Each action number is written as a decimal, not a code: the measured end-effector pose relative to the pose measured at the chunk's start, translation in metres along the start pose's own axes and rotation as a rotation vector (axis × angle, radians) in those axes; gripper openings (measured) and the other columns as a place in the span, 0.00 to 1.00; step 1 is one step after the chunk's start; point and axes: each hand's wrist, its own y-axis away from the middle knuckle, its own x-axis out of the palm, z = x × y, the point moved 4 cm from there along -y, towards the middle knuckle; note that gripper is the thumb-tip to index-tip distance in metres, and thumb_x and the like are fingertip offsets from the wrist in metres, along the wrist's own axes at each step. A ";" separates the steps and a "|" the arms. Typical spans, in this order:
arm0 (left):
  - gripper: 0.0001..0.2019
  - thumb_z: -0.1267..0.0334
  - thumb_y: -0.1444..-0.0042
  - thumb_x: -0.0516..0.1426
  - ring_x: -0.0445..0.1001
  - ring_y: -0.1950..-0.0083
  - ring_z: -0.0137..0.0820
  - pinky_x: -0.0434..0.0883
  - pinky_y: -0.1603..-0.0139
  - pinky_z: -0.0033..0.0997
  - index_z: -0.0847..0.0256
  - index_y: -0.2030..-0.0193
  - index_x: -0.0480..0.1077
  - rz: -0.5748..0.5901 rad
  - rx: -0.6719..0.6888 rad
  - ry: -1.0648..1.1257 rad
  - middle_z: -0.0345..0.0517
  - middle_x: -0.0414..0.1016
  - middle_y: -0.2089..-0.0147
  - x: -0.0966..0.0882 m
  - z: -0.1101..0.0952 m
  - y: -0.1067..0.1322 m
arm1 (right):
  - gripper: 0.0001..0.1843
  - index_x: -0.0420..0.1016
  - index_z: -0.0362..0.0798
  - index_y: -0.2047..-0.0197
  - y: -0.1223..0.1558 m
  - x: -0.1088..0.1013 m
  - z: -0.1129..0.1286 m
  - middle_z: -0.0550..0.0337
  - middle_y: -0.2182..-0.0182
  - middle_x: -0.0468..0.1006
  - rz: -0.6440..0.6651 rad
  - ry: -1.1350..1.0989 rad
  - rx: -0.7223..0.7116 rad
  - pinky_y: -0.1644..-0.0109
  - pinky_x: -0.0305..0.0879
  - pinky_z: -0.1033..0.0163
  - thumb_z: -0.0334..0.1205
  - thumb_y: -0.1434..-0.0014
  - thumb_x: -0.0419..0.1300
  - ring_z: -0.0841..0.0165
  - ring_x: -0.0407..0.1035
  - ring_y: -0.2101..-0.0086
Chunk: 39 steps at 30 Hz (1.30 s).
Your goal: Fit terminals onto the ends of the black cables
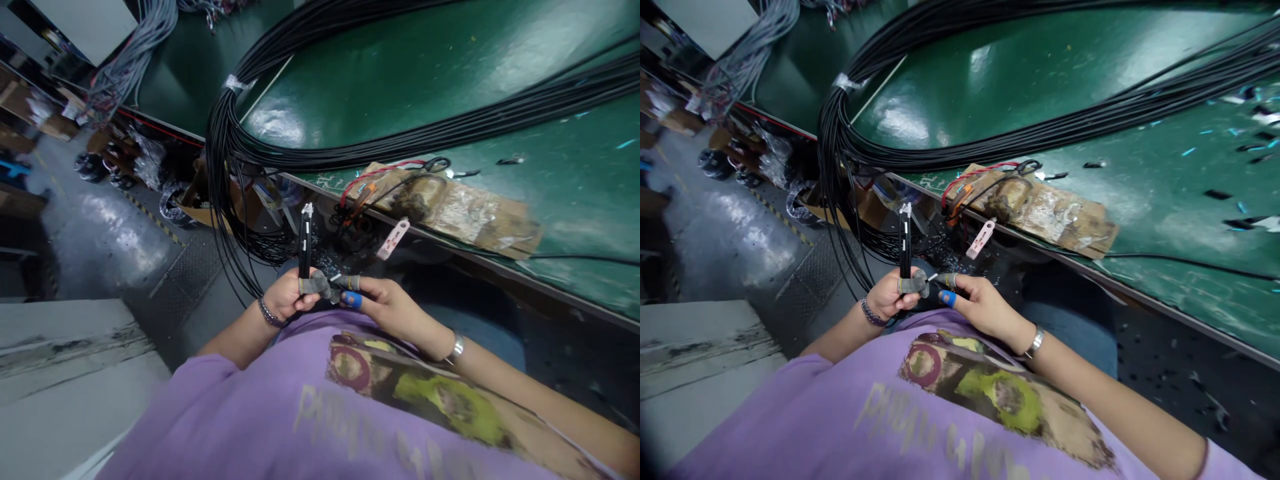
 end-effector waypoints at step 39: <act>0.25 0.43 0.57 0.62 0.54 0.85 0.18 0.53 0.83 0.21 0.63 0.82 0.60 -0.089 0.243 -0.524 0.34 0.59 0.86 0.012 -0.007 0.007 | 0.22 0.66 0.49 0.74 -0.014 -0.005 -0.010 0.63 0.78 0.68 -0.191 -0.020 -0.014 0.71 0.61 0.64 0.60 0.50 0.59 0.70 0.61 0.76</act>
